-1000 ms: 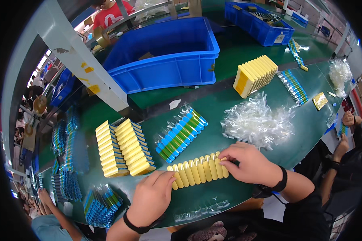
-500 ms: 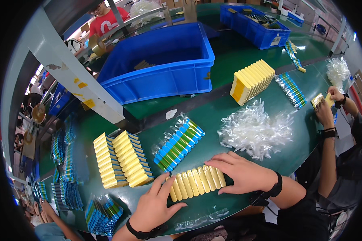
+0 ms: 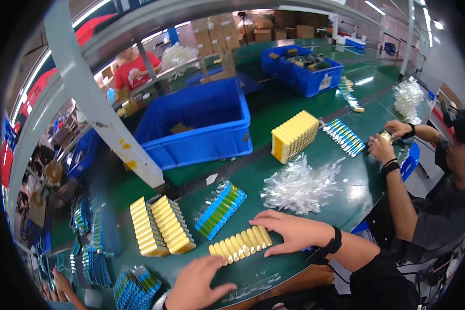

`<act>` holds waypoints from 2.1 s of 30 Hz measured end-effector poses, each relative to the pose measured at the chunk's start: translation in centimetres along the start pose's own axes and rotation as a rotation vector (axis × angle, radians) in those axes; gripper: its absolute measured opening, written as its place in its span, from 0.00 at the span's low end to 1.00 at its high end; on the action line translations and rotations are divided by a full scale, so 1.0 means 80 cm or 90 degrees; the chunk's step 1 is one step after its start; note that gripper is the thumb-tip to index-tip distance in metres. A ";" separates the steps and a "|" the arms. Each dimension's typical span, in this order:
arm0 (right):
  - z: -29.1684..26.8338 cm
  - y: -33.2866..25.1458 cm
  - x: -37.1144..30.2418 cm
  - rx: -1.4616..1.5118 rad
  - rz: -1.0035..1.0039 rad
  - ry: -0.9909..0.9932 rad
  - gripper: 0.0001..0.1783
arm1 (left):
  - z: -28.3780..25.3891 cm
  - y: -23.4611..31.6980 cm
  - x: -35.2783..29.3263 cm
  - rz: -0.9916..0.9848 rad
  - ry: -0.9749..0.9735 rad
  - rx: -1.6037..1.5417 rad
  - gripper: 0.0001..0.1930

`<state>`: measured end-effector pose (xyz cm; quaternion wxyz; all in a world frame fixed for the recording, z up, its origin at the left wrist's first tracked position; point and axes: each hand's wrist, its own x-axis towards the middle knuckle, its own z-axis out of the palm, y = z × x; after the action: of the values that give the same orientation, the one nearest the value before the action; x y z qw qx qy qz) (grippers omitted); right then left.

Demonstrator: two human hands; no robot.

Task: Assembling small yellow and blue plastic components at a factory workstation.

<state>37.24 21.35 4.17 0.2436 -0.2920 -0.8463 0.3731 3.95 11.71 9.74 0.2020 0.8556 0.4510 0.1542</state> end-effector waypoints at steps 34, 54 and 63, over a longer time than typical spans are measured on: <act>0.179 -0.090 -0.036 -0.041 -0.170 0.410 0.13 | 0.109 -0.010 -0.117 -0.247 0.396 -0.357 0.09; -0.060 0.020 -0.052 -0.466 0.163 0.284 0.15 | 0.083 0.022 -0.110 -0.148 0.281 -0.100 0.07; -0.045 0.016 -0.057 -0.546 0.101 0.286 0.51 | 0.081 0.027 -0.103 -0.128 0.265 -0.074 0.07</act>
<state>43.14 20.70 4.43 0.2485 -0.5025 -0.8256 -0.0641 3.88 2.40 4.49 0.1682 0.7429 0.5562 0.3323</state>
